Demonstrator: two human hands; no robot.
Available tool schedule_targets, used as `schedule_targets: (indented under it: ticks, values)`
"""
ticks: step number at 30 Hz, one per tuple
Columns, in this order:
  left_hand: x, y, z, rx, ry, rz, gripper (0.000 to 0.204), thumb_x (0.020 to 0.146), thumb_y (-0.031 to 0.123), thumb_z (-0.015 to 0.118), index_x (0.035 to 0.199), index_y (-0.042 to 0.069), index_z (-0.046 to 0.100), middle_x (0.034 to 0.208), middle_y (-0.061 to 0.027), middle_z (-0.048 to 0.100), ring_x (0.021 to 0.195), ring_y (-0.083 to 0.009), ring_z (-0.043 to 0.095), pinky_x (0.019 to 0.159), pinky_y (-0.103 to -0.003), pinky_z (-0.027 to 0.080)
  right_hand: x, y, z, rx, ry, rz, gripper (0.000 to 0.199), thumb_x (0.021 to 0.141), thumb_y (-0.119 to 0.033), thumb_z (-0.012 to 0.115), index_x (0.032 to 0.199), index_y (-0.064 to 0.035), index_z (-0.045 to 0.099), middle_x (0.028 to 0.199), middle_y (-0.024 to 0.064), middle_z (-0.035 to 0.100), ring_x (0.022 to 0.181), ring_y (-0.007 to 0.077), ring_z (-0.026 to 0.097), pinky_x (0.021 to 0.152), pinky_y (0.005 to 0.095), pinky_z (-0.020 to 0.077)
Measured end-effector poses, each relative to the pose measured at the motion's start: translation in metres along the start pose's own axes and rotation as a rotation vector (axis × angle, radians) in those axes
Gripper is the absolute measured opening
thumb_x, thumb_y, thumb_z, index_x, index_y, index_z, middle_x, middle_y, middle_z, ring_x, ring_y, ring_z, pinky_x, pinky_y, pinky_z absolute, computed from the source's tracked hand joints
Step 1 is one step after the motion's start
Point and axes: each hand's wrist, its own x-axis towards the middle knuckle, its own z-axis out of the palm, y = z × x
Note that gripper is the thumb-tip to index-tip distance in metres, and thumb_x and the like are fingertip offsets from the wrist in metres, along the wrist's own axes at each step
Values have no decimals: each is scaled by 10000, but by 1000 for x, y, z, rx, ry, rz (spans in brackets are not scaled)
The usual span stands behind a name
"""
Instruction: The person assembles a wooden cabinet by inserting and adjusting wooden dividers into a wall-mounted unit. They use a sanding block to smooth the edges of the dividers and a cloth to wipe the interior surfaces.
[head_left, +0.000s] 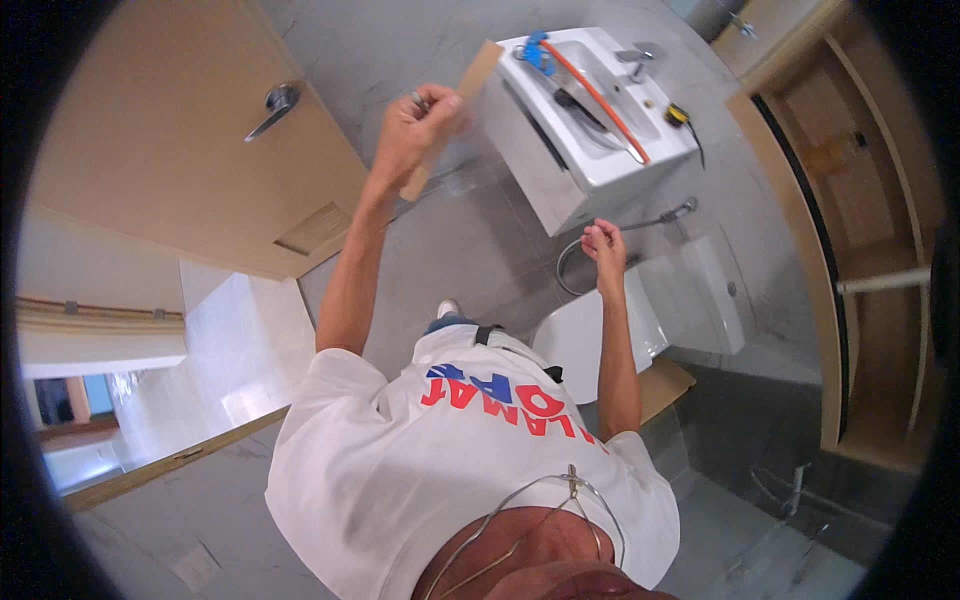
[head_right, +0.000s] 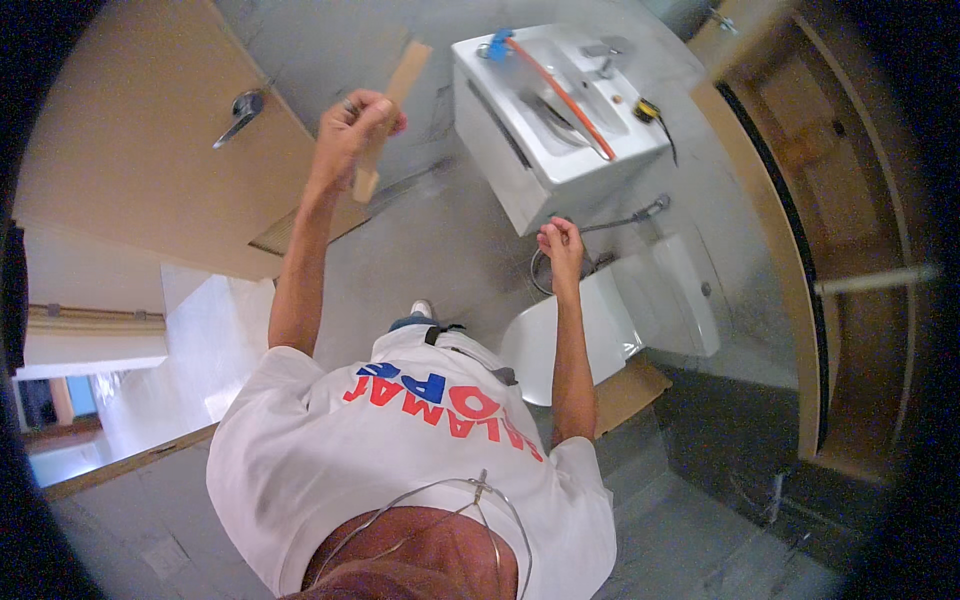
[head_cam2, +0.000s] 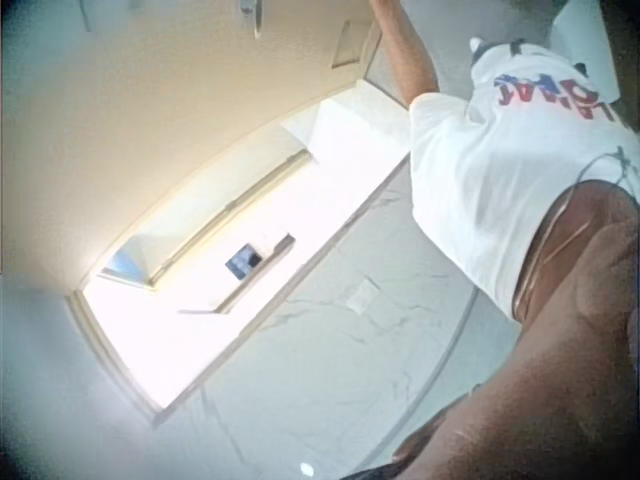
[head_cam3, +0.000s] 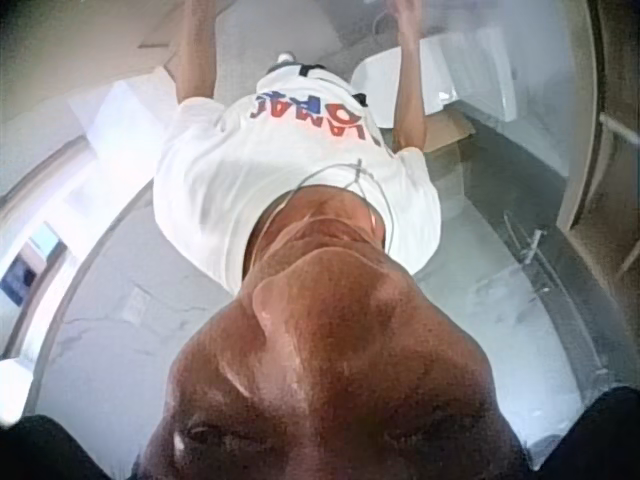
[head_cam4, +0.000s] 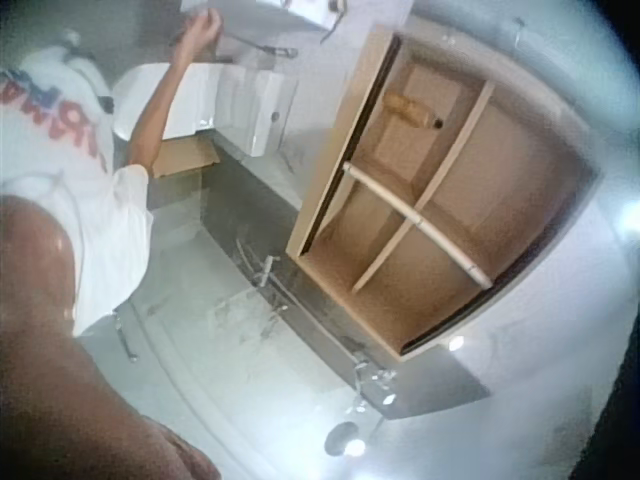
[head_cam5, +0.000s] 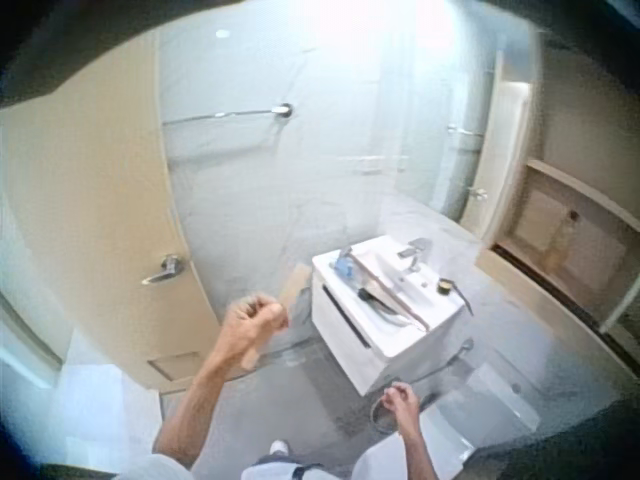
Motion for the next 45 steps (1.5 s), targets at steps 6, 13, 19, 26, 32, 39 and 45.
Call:
schedule_targets:
  ticks: [6, 13, 19, 26, 32, 39, 45]
  values:
    - [-31, -47, -92, -109, 119, -230, 227, 997, 210, 652, 1039, -14, 652, 924, -135, 732, 875, -203, 737, 785, -324, 604, 10, 38, 132, -144, -194, 100, 372, 1011, -236, 652, 1306, -28, 562, 1133, 99, 659, 980, 180, 662, 875, 325, 564]
    - [-120, -69, -150, -362, 228, -166, 178, 1031, 169, 616, 1034, -7, 638, 941, -115, 731, 860, -185, 731, 785, -326, 622, -17, 129, 239, -328, -597, 296, 400, 1005, -247, 665, 1304, -7, 552, 1078, 74, 661, 874, 148, 645, 775, 302, 551]
    - [-165, -64, -172, -245, 583, -74, 157, 1025, 154, 619, 1019, -1, 647, 918, -101, 724, 857, -164, 726, 762, -318, 616, 4, 172, 295, -647, -1010, 195, 364, 996, -197, 656, 1300, -13, 579, 1139, 115, 675, 893, 159, 665, 791, 304, 556]
    - [-221, -54, -221, 150, 1110, -284, 317, 983, 260, 693, 1155, 2, 628, 996, -166, 735, 862, -240, 727, 822, -379, 602, 46, 237, 385, -901, -1241, -160, 363, 938, -295, 676, 1226, -79, 628, 1047, 162, 724, 969, 294, 709, 850, 427, 550]
    - [-253, -33, -278, 294, 1230, -153, 239, 1044, 259, 594, 1071, 23, 567, 882, -158, 700, 792, -201, 694, 740, -338, 597, 29, 206, 451, -786, -1117, -196, 298, 928, -249, 672, 1161, -64, 655, 968, 145, 735, 886, 296, 711, 796, 405, 553]
    - [-266, -70, -317, 335, 1062, -240, 239, 1059, 272, 571, 1053, 34, 557, 868, -147, 683, 783, -190, 683, 725, -325, 584, 41, 221, 359, -700, -581, 23, 362, 955, -406, 675, 969, -50, 737, 772, 79, 714, 697, 166, 667, 662, 357, 524]
    - [-237, -94, -325, 207, 820, -300, 239, 1045, 265, 595, 1053, 27, 581, 857, -126, 685, 764, -175, 669, 736, -322, 563, 156, 112, 157, -802, 96, -220, 364, 996, -296, 523, 1029, -14, 750, 811, 162, 720, 748, 275, 692, 707, 439, 527]
